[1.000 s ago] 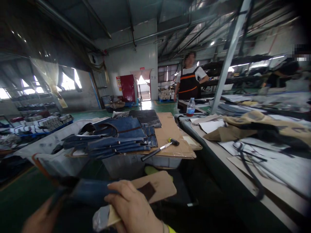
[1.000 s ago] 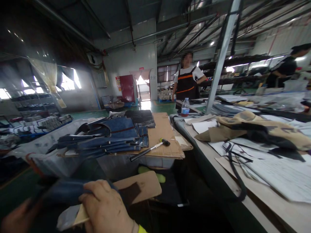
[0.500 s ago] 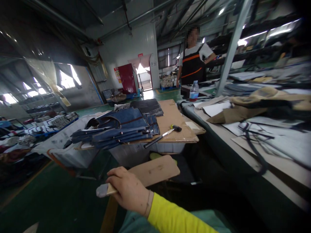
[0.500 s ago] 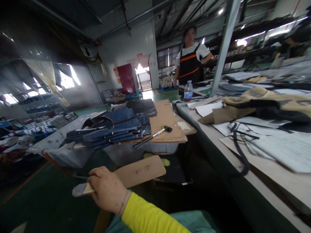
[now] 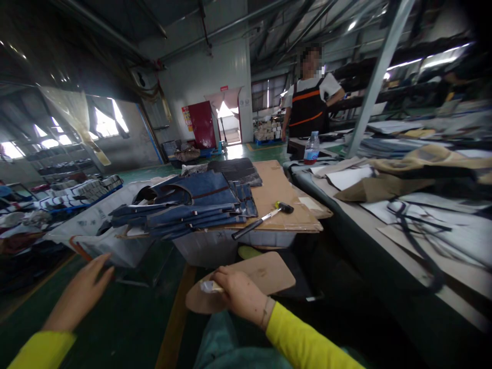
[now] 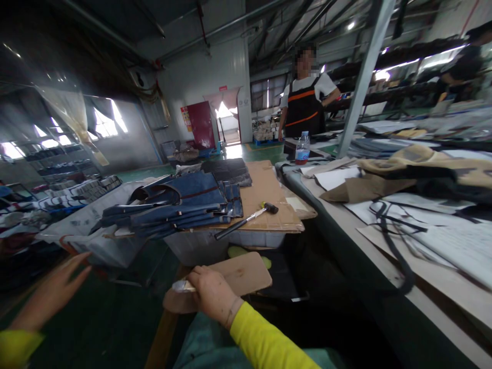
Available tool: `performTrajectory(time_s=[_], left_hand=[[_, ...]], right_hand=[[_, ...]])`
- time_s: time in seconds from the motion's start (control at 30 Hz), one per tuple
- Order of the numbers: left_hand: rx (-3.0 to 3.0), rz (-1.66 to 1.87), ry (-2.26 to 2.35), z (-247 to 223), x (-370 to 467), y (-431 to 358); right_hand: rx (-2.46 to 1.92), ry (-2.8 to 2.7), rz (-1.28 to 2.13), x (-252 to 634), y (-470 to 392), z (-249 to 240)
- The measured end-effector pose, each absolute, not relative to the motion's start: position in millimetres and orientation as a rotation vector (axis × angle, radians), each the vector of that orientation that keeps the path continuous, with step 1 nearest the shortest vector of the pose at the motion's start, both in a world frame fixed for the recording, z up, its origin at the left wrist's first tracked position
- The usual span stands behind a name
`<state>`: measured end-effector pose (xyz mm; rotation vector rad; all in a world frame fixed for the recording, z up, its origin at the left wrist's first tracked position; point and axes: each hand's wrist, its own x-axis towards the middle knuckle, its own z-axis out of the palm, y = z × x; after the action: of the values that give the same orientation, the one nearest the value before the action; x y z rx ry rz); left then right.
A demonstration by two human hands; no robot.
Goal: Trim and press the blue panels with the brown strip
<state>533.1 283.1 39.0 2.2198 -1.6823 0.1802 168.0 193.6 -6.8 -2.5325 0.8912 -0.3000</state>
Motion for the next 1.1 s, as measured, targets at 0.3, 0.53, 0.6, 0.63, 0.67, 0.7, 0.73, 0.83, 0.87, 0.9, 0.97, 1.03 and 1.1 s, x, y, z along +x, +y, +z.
performTrajectory(time_s=[0.3, 0.53, 0.6, 0.63, 0.67, 0.7, 0.73, 0.83, 0.87, 0.9, 0.97, 1.03, 1.1], left_hand=[[1.792, 0.299, -2.263, 54, 390, 53], [1.974, 0.237, -2.346, 48, 382, -3], [2.013, 0.282, -2.317, 52, 384, -8], [2.024, 0.322, -2.293, 58, 384, -10], [2.026, 0.372, -2.264, 67, 384, -12], [2.016, 0.431, -2.235, 78, 383, -13], [1.995, 0.493, -2.209, 91, 382, -15], [1.902, 0.653, -2.155, 137, 377, -20], [1.875, 0.692, -2.141, 153, 377, -22], [1.856, 0.726, -2.124, 169, 377, -24], [1.845, 0.781, -2.040, 199, 379, -25], [1.834, 0.804, -1.911, 230, 384, -21], [1.758, 0.790, -1.789, 262, 389, -10]], right_hand=[[-2.681, 0.997, -0.415, 165, 131, 12], [-2.766, 1.108, -0.499, 201, 64, 36], [-2.745, 1.155, -0.496, 211, 48, 33], [-2.728, 1.187, -0.481, 215, 42, 30], [-2.707, 1.222, -0.455, 218, 37, 26], [-2.684, 1.257, -0.419, 220, 33, 21], [-2.662, 1.287, -0.382, 221, 31, 17], [-2.616, 1.329, -0.306, 222, 29, 5], [-2.606, 1.333, -0.299, 221, 30, 3], [-2.594, 1.337, -0.296, 221, 30, 2], [-2.561, 1.346, -0.297, 220, 30, 1], [-2.523, 1.351, -0.308, 220, 29, 0], [-2.478, 1.347, -0.341, 221, 29, -1]])
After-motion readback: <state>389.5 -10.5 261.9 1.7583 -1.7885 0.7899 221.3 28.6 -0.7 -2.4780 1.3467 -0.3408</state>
